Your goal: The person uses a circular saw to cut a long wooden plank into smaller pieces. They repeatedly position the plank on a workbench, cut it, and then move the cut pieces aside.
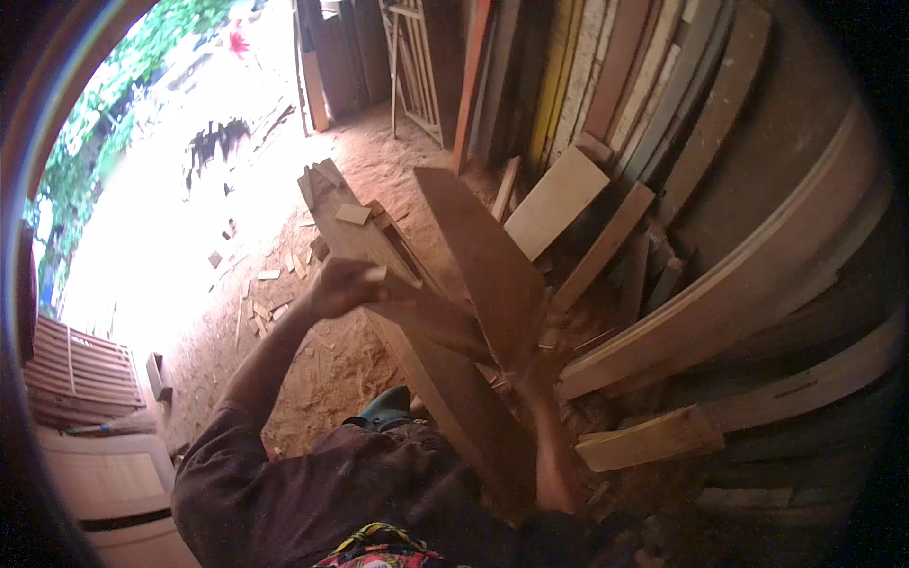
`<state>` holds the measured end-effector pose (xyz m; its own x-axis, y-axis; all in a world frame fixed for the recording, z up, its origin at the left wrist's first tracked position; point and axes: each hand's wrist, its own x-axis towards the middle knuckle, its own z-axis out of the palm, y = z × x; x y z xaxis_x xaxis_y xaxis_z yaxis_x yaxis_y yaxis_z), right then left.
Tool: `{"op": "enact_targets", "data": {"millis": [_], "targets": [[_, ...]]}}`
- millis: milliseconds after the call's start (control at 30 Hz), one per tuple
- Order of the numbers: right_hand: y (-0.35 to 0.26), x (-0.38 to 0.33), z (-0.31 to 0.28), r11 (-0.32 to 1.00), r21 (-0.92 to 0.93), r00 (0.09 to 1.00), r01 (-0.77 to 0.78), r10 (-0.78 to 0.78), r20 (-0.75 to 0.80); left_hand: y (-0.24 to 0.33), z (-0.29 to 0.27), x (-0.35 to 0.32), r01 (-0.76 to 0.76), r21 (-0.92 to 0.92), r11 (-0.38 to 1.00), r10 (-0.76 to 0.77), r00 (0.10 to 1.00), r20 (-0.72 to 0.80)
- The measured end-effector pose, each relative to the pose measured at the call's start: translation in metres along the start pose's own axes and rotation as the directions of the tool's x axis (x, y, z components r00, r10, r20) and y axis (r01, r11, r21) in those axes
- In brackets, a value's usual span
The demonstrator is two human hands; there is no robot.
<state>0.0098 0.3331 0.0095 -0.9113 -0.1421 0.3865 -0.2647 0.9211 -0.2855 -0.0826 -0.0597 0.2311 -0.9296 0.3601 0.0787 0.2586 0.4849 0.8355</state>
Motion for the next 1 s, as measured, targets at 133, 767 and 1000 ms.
{"op": "enact_targets", "data": {"millis": [133,767,1000], "targets": [[-0.037,0.046,-0.104,0.843,0.387,0.9,-0.374,0.228,0.372,0.026,-0.033,0.017,-0.008,-0.125,0.992,-0.038,0.934,-0.356],[-0.036,0.087,-0.156,0.593,0.342,0.648,-0.729,0.439,0.622,-0.004,0.173,-0.036,0.414,-0.757,0.506,-0.463,0.87,0.167],[-0.028,0.054,-0.089,0.494,0.306,0.507,-0.813,0.345,0.79,-0.019,0.163,-0.053,0.607,-0.504,0.614,-0.602,0.774,0.199]]}}
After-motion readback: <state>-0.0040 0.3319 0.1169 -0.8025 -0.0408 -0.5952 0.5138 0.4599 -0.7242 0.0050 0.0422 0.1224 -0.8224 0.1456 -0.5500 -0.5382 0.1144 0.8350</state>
